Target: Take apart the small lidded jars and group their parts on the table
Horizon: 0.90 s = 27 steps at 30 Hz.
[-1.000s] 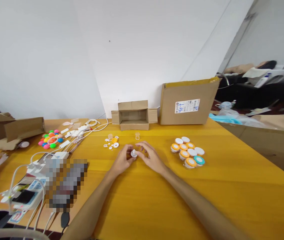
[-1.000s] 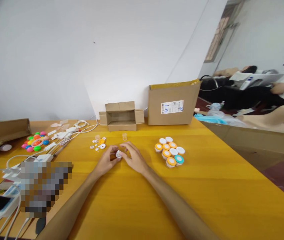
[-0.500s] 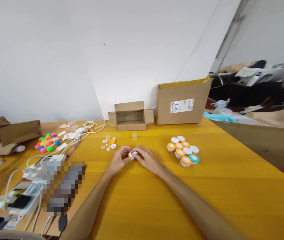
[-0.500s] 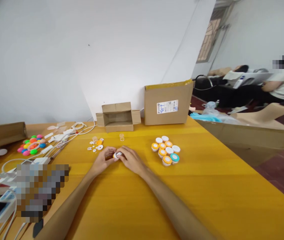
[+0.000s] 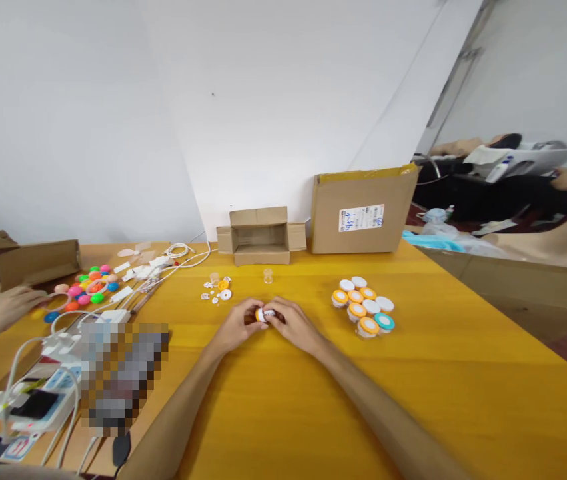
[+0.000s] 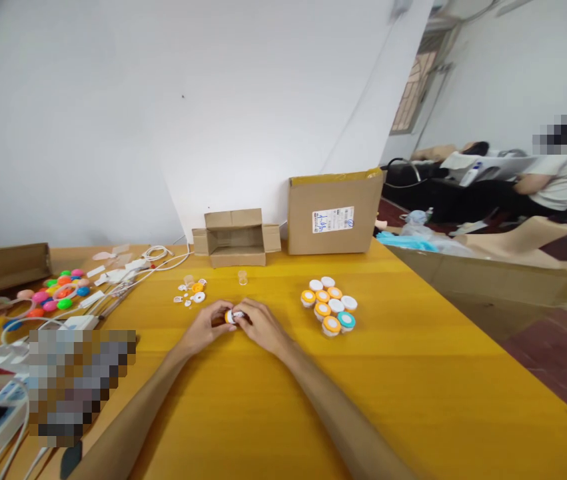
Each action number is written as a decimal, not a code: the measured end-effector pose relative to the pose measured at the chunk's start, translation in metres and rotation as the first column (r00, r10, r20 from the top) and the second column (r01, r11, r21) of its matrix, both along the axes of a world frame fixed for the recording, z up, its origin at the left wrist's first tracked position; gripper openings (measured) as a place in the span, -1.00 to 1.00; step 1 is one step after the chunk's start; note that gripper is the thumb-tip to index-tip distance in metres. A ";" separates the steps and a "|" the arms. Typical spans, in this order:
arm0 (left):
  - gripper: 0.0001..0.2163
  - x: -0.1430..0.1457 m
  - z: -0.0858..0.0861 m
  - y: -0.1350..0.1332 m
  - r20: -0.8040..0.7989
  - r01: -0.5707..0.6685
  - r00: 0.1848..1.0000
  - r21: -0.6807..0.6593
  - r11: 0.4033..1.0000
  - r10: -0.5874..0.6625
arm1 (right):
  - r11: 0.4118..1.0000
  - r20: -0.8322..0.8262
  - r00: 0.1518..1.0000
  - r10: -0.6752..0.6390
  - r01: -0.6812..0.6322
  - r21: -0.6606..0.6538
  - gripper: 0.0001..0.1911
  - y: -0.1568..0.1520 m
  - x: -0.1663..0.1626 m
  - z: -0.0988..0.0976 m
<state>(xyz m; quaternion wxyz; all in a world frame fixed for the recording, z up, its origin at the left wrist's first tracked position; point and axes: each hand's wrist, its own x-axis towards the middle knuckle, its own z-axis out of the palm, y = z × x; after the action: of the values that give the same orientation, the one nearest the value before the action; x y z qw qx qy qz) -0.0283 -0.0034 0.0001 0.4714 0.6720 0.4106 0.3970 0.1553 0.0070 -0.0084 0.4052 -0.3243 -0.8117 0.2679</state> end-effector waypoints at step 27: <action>-0.71 -0.003 0.003 -0.003 0.011 0.072 0.997 0.013 0.997 -0.072 | 0.990 -0.144 0.990 -0.007 -0.014 -0.140 -0.81 0.000 -0.002 -0.003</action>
<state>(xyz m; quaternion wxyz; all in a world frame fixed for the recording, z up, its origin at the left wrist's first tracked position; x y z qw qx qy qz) -0.0310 -0.0065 0.0035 0.4836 0.6869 0.3809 0.3863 0.1531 0.0070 -0.0111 0.4385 -0.3306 -0.7598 0.3480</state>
